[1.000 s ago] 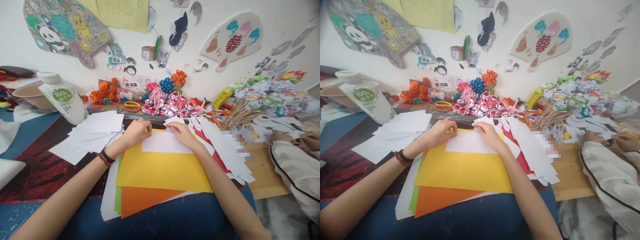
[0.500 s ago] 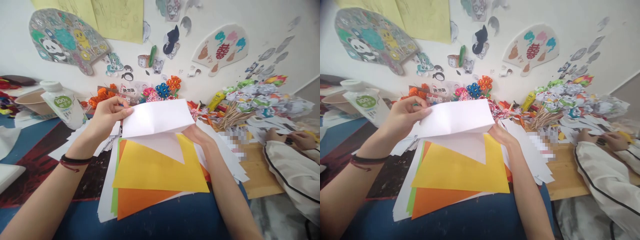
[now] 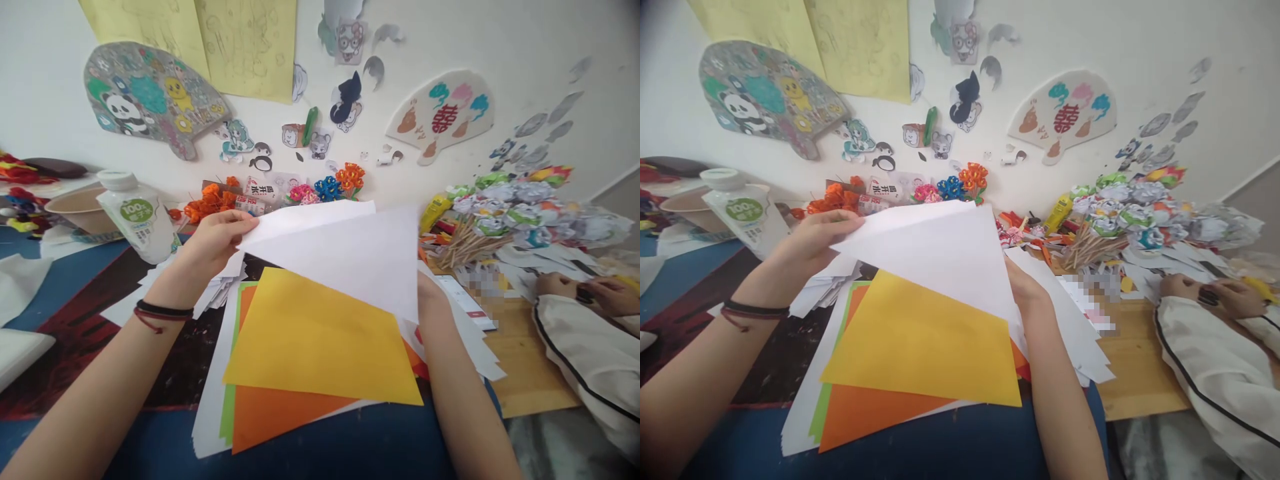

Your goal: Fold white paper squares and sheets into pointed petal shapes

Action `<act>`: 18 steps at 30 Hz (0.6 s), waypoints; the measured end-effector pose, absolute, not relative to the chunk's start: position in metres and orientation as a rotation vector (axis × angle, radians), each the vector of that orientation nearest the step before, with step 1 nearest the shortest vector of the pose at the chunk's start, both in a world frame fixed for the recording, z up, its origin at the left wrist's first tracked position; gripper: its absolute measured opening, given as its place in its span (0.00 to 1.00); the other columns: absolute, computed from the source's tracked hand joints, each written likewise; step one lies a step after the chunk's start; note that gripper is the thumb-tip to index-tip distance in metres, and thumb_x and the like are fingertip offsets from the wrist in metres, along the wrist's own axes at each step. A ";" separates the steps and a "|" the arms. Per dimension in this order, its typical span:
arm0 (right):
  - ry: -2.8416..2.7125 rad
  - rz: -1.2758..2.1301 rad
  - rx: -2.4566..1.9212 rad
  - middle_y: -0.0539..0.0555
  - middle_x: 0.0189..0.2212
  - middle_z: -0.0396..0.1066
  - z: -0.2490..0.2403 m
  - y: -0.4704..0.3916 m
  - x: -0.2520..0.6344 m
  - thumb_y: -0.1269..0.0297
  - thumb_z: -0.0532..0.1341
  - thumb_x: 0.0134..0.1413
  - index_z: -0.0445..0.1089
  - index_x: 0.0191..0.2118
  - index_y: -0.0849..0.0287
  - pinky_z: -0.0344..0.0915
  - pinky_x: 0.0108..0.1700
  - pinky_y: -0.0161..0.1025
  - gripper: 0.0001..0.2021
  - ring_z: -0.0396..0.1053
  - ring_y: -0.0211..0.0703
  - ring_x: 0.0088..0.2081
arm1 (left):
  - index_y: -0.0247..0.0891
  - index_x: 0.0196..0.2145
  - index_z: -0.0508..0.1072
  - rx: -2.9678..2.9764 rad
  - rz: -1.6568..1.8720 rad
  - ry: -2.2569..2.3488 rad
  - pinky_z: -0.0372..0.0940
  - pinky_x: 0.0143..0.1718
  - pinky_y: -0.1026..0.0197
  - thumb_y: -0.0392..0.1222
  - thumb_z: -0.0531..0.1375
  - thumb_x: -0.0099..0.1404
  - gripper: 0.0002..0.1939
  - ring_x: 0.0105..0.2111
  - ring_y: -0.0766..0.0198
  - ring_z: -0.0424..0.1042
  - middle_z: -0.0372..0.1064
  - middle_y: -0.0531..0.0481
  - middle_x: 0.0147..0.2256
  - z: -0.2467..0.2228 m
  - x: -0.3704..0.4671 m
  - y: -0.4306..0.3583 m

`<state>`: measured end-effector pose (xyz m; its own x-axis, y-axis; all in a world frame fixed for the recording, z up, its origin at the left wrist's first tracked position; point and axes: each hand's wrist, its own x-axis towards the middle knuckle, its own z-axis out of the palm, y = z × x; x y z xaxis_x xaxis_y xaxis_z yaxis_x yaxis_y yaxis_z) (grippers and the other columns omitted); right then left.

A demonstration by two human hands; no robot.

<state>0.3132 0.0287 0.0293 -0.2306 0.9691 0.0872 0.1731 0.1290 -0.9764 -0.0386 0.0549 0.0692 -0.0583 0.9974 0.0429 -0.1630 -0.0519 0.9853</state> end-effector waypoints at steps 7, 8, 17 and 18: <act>-1.674 1.082 -1.399 0.56 0.50 0.71 0.022 0.047 0.318 0.52 0.57 0.57 0.64 0.58 0.52 0.71 0.44 0.48 0.24 0.71 0.50 0.45 | 0.37 0.32 0.74 1.549 1.156 1.608 0.54 0.18 0.66 0.48 0.66 0.50 0.14 0.16 0.67 0.62 0.65 0.55 0.17 0.024 -0.033 0.070; -1.640 0.942 -1.428 0.58 0.46 0.73 0.023 0.049 0.313 0.53 0.56 0.58 0.62 0.58 0.54 0.70 0.44 0.49 0.24 0.72 0.50 0.43 | 0.38 0.34 0.75 1.647 1.111 1.667 0.55 0.19 0.65 0.49 0.64 0.52 0.15 0.17 0.66 0.64 0.67 0.54 0.18 0.020 -0.033 0.070; -2.423 0.025 -0.790 0.56 0.55 0.66 0.031 0.018 0.198 0.69 0.49 0.63 0.66 0.56 0.55 0.53 0.62 0.49 0.19 0.59 0.47 0.59 | 0.38 0.34 0.79 1.875 0.901 1.765 0.60 0.25 0.63 0.48 0.61 0.54 0.14 0.22 0.60 0.71 0.73 0.51 0.21 0.011 -0.035 0.069; -2.549 0.051 -0.733 0.56 0.57 0.64 0.026 0.016 0.186 0.68 0.49 0.64 0.64 0.58 0.56 0.51 0.64 0.49 0.19 0.56 0.47 0.61 | 0.38 0.34 0.79 1.887 0.891 1.761 0.60 0.25 0.63 0.48 0.60 0.54 0.14 0.23 0.60 0.71 0.73 0.51 0.21 0.011 -0.037 0.068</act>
